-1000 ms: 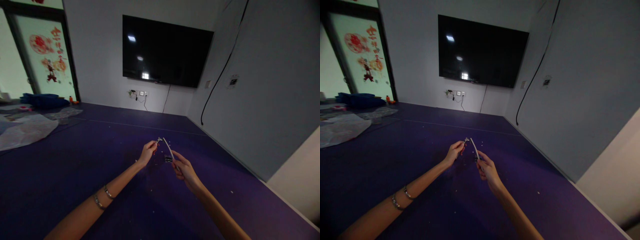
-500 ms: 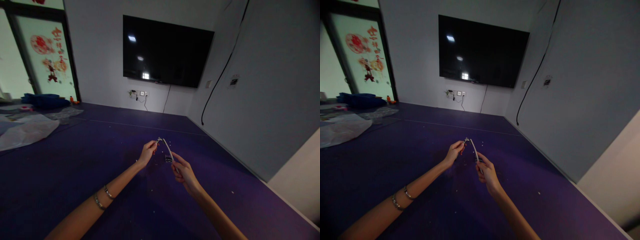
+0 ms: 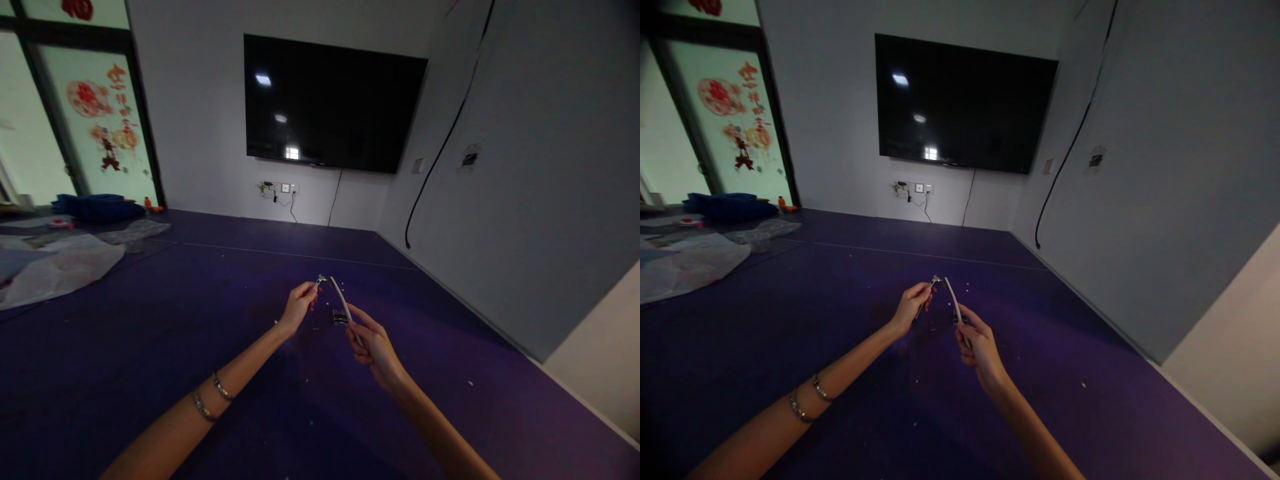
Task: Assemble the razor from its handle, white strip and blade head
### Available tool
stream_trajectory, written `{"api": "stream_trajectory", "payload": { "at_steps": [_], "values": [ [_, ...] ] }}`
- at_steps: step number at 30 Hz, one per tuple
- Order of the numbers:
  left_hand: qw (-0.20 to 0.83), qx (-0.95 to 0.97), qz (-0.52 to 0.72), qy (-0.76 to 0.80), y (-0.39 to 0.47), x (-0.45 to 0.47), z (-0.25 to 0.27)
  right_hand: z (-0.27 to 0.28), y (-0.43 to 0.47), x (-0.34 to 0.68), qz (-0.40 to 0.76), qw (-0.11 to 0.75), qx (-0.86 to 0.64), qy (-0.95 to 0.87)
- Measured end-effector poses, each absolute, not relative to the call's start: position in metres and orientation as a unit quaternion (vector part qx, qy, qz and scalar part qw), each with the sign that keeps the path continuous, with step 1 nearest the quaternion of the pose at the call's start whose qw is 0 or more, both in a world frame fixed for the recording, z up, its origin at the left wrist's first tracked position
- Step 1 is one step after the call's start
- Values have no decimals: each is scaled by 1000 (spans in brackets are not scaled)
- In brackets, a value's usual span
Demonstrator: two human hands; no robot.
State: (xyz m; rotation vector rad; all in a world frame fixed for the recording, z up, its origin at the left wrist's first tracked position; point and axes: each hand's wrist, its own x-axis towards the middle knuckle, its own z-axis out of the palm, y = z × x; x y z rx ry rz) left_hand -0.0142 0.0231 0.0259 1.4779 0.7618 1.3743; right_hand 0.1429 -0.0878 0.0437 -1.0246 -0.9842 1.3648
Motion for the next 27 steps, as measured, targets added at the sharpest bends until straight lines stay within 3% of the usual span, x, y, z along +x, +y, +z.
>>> {"api": "stream_trajectory", "payload": {
  "at_steps": [27],
  "values": [
    [460,610,571,303,10,-9,30,44,-98,134,602,586,-396,-370]
  ]
}}
